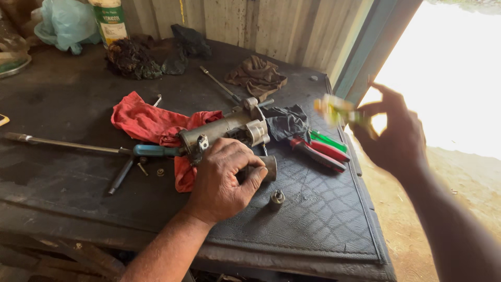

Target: The person assembles a cylindrical mechanical component by inserting a small metal piece, wiping it with a cloth, and using a screwdriver to tighten a screw. The person then wipes the assembled part with a red cloth.

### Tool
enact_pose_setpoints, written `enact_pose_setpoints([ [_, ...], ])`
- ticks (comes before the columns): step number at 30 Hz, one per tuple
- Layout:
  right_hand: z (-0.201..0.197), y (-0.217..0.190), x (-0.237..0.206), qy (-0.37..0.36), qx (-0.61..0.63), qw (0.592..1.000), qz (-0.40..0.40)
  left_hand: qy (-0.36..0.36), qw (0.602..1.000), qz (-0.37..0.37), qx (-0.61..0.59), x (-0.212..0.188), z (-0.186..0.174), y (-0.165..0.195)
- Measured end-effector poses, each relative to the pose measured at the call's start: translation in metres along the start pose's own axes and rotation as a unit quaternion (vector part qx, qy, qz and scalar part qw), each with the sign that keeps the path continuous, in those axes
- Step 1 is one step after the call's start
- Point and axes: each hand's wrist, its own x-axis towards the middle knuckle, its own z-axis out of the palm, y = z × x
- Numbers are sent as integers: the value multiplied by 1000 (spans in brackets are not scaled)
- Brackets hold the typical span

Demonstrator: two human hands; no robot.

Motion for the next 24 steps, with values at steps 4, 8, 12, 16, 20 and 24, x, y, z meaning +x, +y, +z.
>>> enact_pose_setpoints([
  [4,30,5,67,-48,-3,997,64,-3,1000,7,-3,1,-2,0],
  [8,65,-12,90,-63,17,994,85,0,1000,6,13,-1,-6,1],
  [12,83,-40,76,-57,115,982,137,-3,1000,16,17,-3,-7,-1],
  [16,82,-54,69,-12,202,962,184,12,1000,15,24,-4,-5,0],
  [20,82,-44,60,118,414,886,173,15,999,19,30,-2,-6,2],
  [24,87,-18,33,191,395,844,308,22,999,28,37,-1,-7,6],
])
